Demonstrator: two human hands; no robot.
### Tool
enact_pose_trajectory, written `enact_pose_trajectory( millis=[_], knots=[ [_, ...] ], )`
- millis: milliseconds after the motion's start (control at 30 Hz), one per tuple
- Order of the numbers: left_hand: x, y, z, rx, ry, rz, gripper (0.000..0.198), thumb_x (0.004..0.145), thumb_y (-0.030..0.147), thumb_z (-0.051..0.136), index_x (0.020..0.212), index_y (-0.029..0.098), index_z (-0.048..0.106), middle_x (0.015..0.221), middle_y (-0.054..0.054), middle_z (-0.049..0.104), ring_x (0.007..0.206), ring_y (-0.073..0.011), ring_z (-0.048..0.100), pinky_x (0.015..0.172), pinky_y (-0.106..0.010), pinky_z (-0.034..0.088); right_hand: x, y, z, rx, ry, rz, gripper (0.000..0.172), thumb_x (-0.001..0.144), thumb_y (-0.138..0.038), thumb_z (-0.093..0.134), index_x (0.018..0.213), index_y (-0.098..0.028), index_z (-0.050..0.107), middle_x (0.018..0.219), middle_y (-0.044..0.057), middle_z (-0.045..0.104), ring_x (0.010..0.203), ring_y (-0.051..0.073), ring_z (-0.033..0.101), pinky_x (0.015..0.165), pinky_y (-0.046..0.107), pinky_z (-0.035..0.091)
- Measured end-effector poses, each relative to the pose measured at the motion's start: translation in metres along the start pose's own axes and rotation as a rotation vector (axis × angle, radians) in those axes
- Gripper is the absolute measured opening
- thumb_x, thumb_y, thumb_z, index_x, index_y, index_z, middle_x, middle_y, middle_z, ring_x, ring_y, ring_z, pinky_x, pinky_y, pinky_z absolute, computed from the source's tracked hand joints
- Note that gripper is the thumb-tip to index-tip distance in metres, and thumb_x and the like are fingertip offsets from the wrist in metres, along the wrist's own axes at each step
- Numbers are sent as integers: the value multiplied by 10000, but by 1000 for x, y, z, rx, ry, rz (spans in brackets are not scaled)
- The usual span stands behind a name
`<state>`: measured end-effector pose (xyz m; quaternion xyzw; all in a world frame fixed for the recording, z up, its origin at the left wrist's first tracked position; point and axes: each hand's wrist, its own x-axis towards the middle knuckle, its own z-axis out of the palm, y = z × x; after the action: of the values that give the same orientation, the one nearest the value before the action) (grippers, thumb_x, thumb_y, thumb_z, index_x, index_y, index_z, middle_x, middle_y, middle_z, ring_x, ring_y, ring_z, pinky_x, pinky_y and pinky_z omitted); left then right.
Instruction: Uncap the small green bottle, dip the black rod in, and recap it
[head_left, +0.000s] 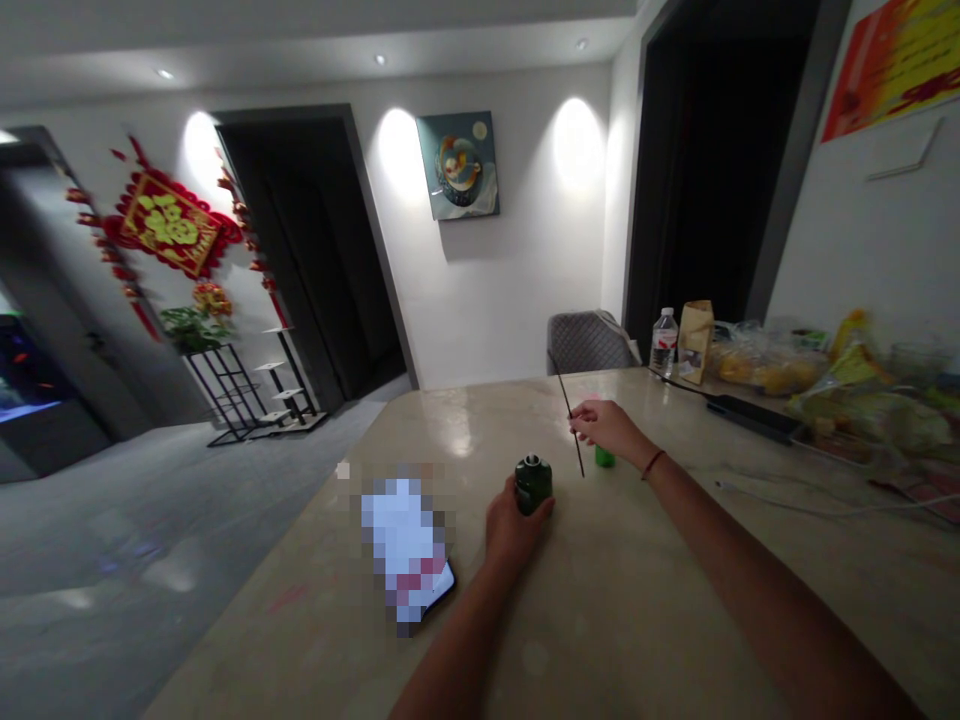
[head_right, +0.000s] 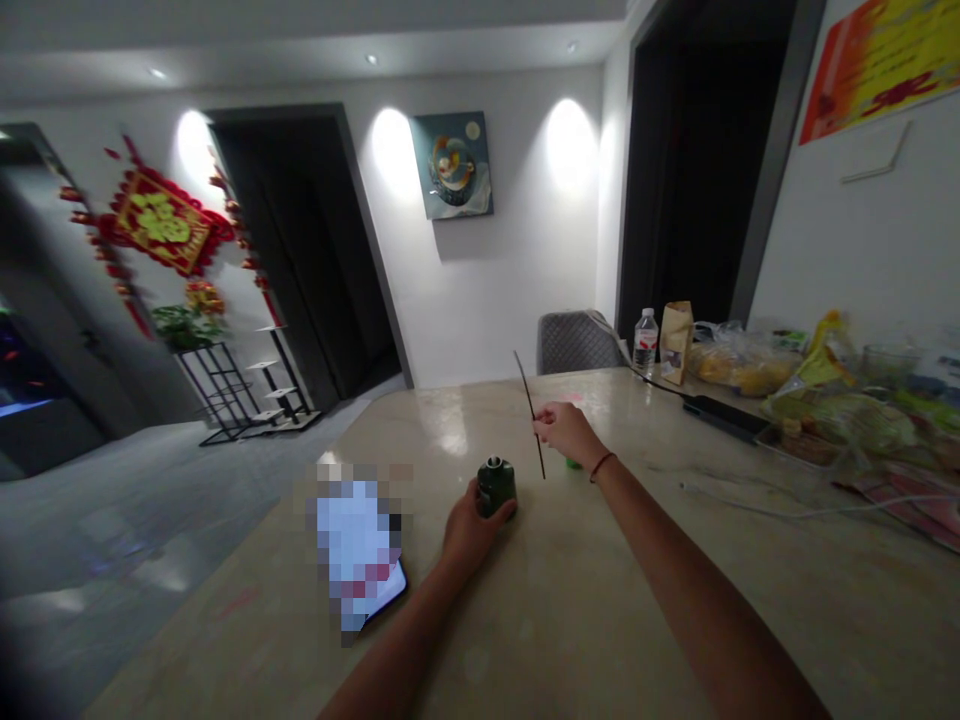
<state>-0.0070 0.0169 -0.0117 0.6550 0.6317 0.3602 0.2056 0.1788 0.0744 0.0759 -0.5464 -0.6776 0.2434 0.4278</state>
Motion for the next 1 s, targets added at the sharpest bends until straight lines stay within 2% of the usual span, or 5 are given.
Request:
enact_pose_trajectory(
  millis=[233, 433, 600, 833, 1000],
  knots=[
    [0, -2, 1, 26, 3, 15, 563, 659, 498, 571, 1131, 220, 442, 994, -68, 611, 868, -168, 567, 739, -246, 386, -11, -33, -14, 296, 125, -67, 182, 681, -308, 528, 745, -138, 544, 715, 72, 662, 549, 102, 570, 487, 203, 433],
    [0, -1, 0, -40, 3, -5, 584, 641, 481, 604, 1138, 217, 446, 1005, -69, 613, 881, -172, 572, 755, -247, 391, -18, -47, -10, 381, 196, -204, 232, 697, -368, 541, 749, -142, 539, 755, 84, 665, 644, 126, 595, 565, 227, 460],
    [-1, -2, 1, -42, 1, 19, 602, 648, 489, 593, 1161, 222, 426, 1013, -68, 610, 875, -174, 574, 751, -250, 389, -22, -47, 7, 283, 181, -266, 186, 713, -330, 533, 759, -151, 555, 741, 64, 660, 691, 144, 611, 613, 247, 462],
    [0, -4, 2, -29, 2, 26, 584, 656, 485, 588, 1152, 223, 426, 1013, -69, 613, 880, -176, 577, 746, -251, 392, -19, -29, 33, 76, 60, -195, 122, 708, -275, 525, 729, -166, 574, 708, 42, 656, 651, 135, 606, 603, 235, 447],
    [-1, 1, 0, -30, -13, 7, 577, 649, 482, 597, 1139, 224, 436, 1006, -66, 616, 875, -175, 579, 740, -244, 393, -13, -14, 40, -44, -19, -172, 163, 699, -292, 524, 688, -153, 609, 691, 44, 650, 651, 137, 593, 609, 233, 430]
  ],
)
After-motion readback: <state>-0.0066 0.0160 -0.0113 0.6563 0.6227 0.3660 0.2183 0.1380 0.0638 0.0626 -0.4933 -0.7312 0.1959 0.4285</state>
